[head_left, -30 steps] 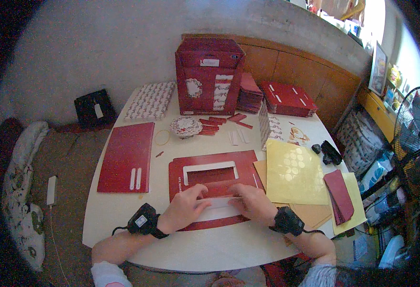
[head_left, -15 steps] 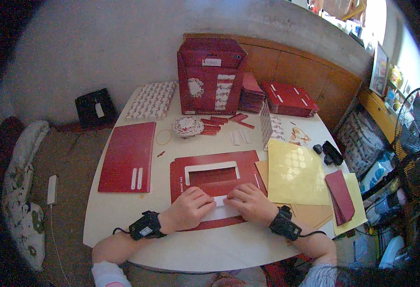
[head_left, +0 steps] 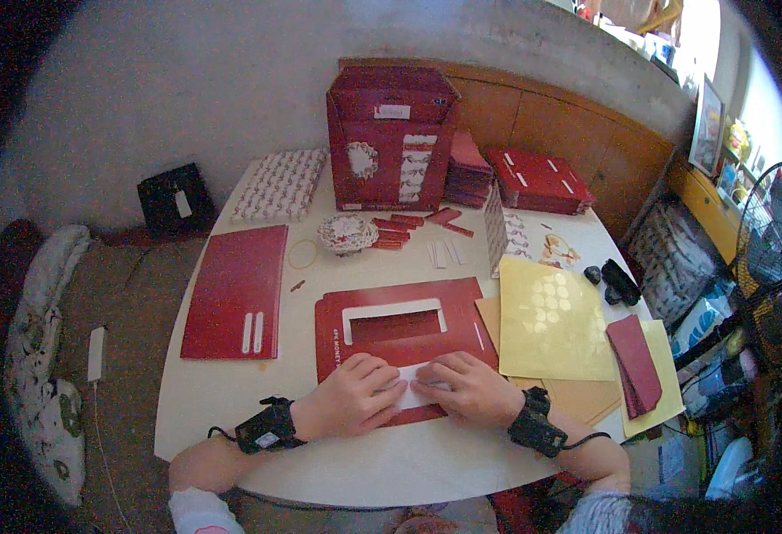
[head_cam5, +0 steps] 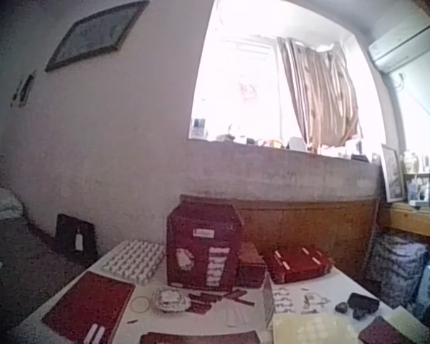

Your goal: Assembling and folding red paper folders or wallets at a desk.

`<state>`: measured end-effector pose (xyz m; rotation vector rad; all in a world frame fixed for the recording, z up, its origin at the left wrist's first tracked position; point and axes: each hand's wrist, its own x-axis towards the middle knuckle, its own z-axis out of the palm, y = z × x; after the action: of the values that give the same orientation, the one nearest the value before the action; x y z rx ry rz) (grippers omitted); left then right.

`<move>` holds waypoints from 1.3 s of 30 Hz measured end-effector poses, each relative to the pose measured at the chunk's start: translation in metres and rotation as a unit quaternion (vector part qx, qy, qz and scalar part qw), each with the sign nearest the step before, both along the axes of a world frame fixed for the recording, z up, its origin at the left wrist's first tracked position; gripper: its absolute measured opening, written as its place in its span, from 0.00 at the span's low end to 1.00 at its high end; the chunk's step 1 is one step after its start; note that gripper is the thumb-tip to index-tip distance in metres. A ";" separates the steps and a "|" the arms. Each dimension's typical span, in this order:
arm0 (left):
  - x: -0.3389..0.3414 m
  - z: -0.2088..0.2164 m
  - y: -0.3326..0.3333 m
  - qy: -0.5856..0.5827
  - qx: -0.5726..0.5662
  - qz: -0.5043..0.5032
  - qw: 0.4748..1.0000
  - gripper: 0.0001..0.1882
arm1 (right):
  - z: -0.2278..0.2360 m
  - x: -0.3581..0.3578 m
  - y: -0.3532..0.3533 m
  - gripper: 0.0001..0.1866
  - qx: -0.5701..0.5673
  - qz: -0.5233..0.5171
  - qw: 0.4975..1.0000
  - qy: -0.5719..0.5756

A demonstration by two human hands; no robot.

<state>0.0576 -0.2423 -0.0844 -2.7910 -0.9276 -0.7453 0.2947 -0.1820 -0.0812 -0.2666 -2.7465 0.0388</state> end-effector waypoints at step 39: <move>-0.031 0.013 0.002 -0.056 -0.088 -0.056 0.993 0.04 | 0.008 0.022 0.018 0.18 -0.077 -0.005 0.996 -0.045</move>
<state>0.0267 -0.2401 -0.0716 -3.0030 -0.9007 -0.8837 0.3170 -0.1638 -0.0737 -0.3312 -2.8358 0.2423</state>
